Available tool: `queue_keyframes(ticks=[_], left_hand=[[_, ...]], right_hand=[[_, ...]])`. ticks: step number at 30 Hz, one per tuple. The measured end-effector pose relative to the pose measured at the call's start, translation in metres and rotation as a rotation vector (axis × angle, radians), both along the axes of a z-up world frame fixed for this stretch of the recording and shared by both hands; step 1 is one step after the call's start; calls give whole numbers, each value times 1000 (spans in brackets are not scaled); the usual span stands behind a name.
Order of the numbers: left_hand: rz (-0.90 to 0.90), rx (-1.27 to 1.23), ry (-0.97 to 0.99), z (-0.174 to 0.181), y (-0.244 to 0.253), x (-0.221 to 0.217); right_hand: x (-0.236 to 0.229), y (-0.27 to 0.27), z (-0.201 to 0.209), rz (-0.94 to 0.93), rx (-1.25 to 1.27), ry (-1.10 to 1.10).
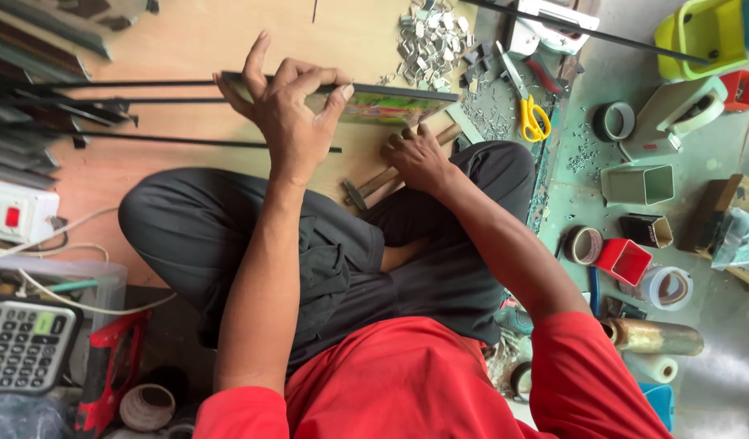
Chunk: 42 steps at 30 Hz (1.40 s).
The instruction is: Assemble and secure religious pictures within frames using tools.
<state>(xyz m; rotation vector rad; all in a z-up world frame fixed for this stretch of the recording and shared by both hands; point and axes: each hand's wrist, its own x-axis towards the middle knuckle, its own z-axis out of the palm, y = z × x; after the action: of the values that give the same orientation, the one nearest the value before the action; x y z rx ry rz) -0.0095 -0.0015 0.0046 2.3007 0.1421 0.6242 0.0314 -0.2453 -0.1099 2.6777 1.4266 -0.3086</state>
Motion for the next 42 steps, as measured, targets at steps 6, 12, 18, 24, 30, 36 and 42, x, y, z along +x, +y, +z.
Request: queue_keyframes(ticks=[6, 12, 18, 24, 30, 36, 42], left_hand=[[1, -13, 4, -4, 0, 3], [-9, -24, -1, 1, 1, 6], [-20, -30, -1, -5, -1, 1], [-30, -39, 25, -1, 1, -2], [-16, 1, 3, 0, 3, 7], [-99, 57, 7, -5, 10, -4], [-130, 63, 29, -17, 11, -14]], right_hand=[[-28, -5, 110, -331, -42, 261], [-66, -43, 199, -418, 694, 496], [-58, -14, 210, -438, 803, -12], [-63, -6, 202, -424, 721, -239], [-60, -8, 200, -430, 623, -342], [-50, 3, 206, -462, 435, -251], [-59, 1, 212, -433, 745, -273]])
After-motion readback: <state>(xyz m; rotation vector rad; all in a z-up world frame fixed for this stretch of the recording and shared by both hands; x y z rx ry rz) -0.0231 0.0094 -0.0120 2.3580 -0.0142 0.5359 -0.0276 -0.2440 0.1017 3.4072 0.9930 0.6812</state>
